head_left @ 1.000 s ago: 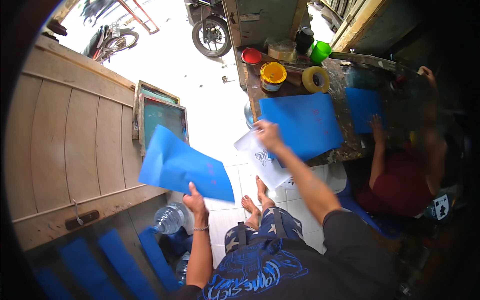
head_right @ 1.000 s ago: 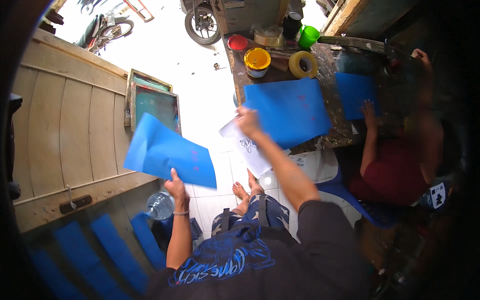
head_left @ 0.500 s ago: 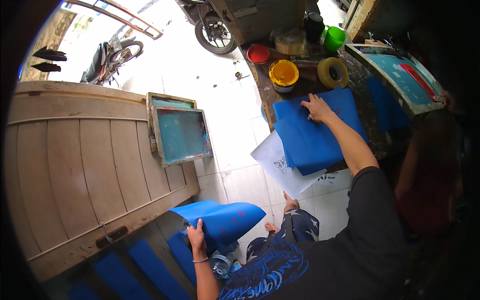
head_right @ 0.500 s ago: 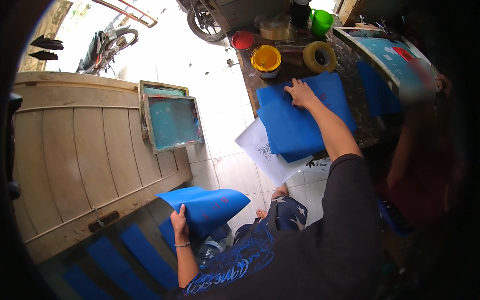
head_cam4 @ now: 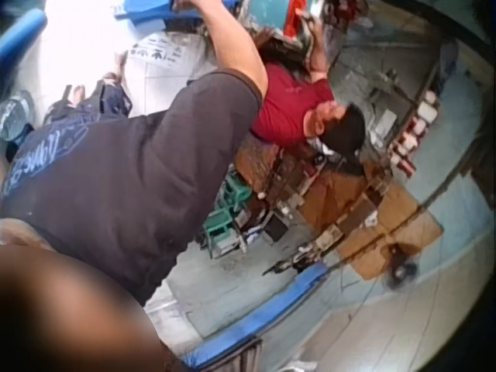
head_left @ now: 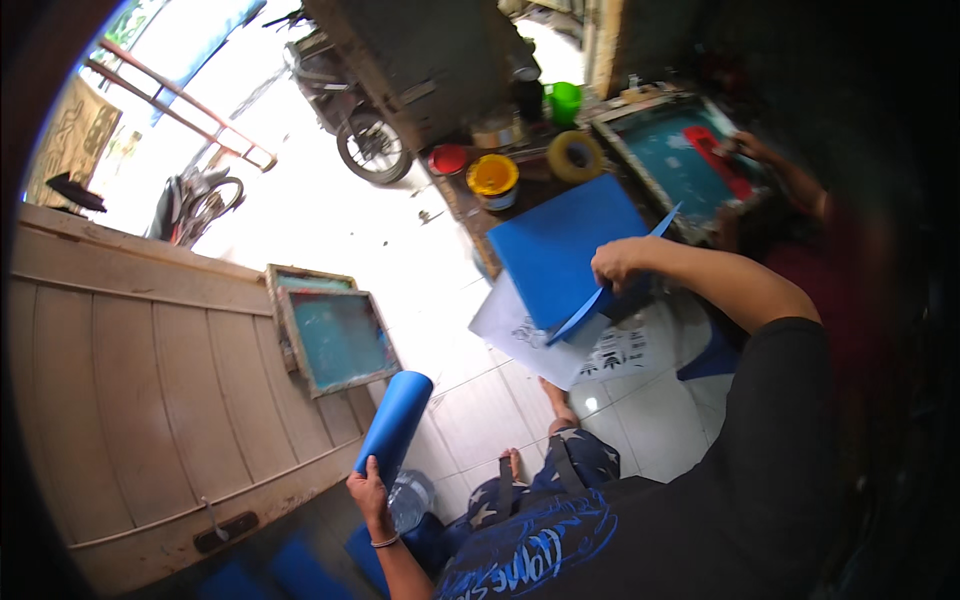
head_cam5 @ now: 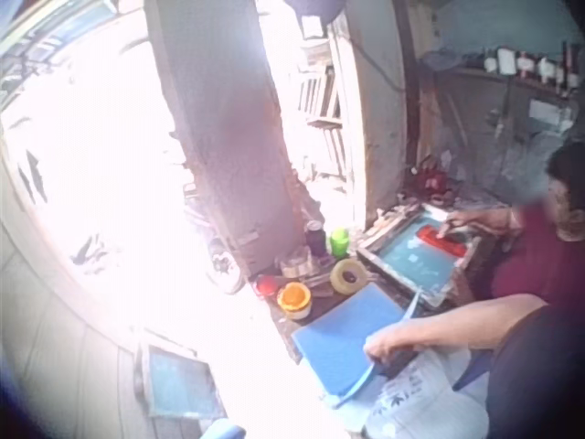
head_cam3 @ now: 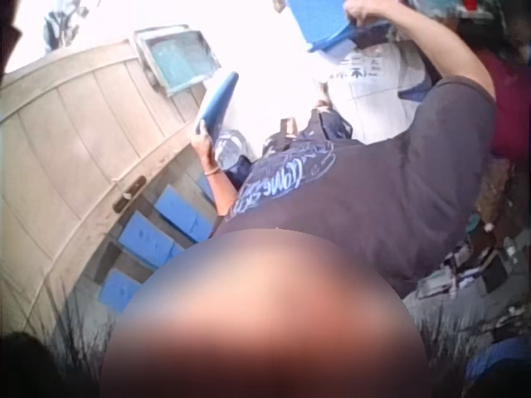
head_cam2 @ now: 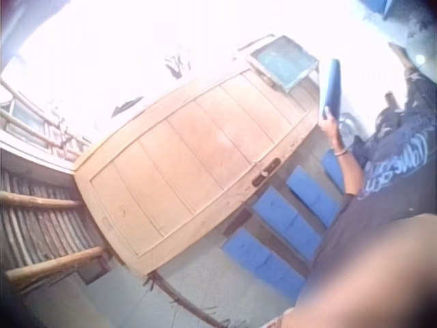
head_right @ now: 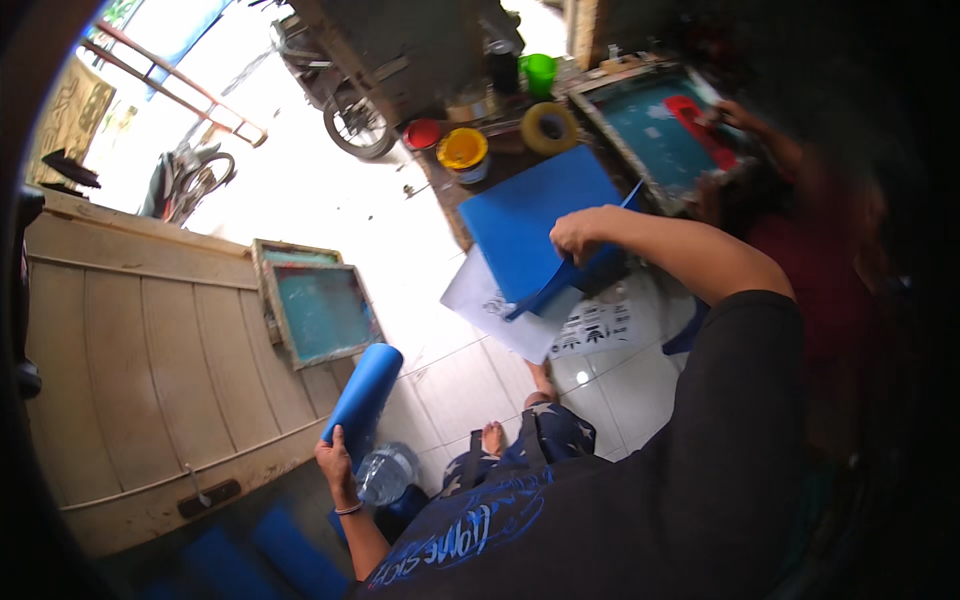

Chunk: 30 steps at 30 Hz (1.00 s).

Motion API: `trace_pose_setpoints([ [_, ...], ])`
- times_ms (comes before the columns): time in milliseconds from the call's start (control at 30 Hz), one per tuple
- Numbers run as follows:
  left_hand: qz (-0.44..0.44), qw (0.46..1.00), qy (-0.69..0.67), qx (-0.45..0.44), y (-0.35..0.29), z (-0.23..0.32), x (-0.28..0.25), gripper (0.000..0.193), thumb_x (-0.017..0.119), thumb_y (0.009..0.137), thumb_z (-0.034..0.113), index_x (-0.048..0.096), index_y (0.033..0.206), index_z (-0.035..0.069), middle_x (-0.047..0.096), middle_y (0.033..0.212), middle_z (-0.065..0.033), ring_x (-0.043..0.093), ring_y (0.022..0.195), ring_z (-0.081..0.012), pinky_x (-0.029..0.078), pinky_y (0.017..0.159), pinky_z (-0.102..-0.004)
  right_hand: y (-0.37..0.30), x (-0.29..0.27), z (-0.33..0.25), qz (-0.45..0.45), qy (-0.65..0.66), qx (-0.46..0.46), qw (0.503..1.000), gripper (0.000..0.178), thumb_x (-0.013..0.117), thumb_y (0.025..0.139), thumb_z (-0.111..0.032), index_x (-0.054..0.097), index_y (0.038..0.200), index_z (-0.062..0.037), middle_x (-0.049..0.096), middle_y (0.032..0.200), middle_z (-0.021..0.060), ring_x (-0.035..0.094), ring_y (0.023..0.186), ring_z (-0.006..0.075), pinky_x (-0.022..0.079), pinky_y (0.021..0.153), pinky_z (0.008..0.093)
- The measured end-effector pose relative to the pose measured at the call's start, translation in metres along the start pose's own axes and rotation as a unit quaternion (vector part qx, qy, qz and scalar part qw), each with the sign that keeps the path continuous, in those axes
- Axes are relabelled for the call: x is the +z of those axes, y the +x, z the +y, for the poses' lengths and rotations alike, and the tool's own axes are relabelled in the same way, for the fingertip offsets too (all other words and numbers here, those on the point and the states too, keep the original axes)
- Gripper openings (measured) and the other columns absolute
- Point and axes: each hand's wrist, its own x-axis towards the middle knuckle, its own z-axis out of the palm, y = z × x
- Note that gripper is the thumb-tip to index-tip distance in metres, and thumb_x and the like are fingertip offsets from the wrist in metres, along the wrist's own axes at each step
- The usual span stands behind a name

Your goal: The person repeatedly picks up blue rectangular sign pieces from a table and places them on a high horizontal bamboo beam near the ceiling. The person handles the signs one at a time, walking back and forth between the table and the beam to stack them along the beam.

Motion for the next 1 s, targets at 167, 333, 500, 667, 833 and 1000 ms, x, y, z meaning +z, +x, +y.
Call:
trace_pose_setpoints([
  [167, -0.07, 0.992, 0.086, 0.063, 0.011, -0.003, -0.007, 0.031, 0.06, 0.089, 0.025, 0.061, 0.081, -0.005, 0.052, 0.064, 0.0013, 0.044, 0.056, -0.0073, 0.036, 0.05, -0.025, -0.12, 0.107, -0.109, 0.157, 0.289, -0.033, 0.944, 0.026, 0.06, 0.079, -0.013, 0.061, 0.103, -0.0029, 0.065, 0.09, 0.0127, 0.06, 0.085, 0.021, 0.046, 0.077, 0.0348],
  [333, -0.166, 0.952, 0.173, 0.192, -0.009, 0.013, 0.003, 0.038, 0.058, 0.089, 0.029, 0.056, 0.077, -0.007, 0.051, 0.06, -0.0079, 0.045, 0.056, -0.0162, 0.038, 0.055, -0.0323, -0.189, 0.248, -0.232, 0.38, 0.664, 0.057, 0.641, 0.025, 0.057, 0.089, -0.014, 0.058, 0.108, 0.0021, 0.065, 0.097, 0.0061, 0.058, 0.087, 0.0105, 0.046, 0.08, 0.0251],
  [500, -0.34, 0.858, 0.19, 0.334, -0.072, 0.035, 0.038, 0.037, 0.056, 0.088, 0.028, 0.057, 0.078, -0.008, 0.056, 0.069, -0.0222, 0.054, 0.064, -0.0335, 0.039, 0.06, -0.0423, -0.246, 0.39, -0.349, 0.625, 0.72, 0.099, 0.284, 0.025, 0.065, 0.082, -0.009, 0.057, 0.103, 0.0027, 0.064, 0.096, 0.012, 0.063, 0.085, 0.0155, 0.053, 0.077, 0.0271],
  [667, -0.398, 0.748, 0.203, 0.491, -0.183, 0.032, 0.127, 0.038, 0.057, 0.086, 0.029, 0.056, 0.072, -0.007, 0.053, 0.063, -0.0225, 0.052, 0.06, -0.0372, 0.038, 0.058, -0.0462, -0.317, 0.53, -0.444, 0.74, 0.644, 0.14, 0.136, 0.024, 0.066, 0.074, 0.001, 0.059, 0.097, 0.0029, 0.064, 0.091, 0.0116, 0.064, 0.081, 0.0175, 0.053, 0.076, 0.0274],
  [833, -0.529, 0.67, 0.118, 0.507, -0.359, 0.028, 0.215, 0.034, 0.058, 0.084, 0.024, 0.055, 0.07, -0.007, 0.057, 0.067, -0.0225, 0.056, 0.061, -0.0358, 0.039, 0.056, -0.045, -0.396, 0.652, -0.53, 0.703, 0.514, 0.472, 0.133, 0.009, 0.065, 0.075, -0.003, 0.063, 0.082, 0.0017, 0.063, 0.071, 0.0067, 0.058, 0.064, 0.0107, 0.046, 0.059, 0.0265],
  [1000, -0.56, 0.592, 0.1, 0.57, -0.551, 0.035, 0.286, 0.029, 0.061, 0.081, 0.021, 0.055, 0.073, -0.006, 0.058, 0.068, -0.0231, 0.057, 0.064, -0.0386, 0.041, 0.057, -0.0453, -0.496, 0.753, -0.603, 0.666, 0.393, 0.629, 0.081, 0.01, 0.061, 0.078, -0.007, 0.06, 0.082, 0.0023, 0.061, 0.068, 0.0119, 0.057, 0.06, 0.0148, 0.044, 0.058, 0.0293],
])
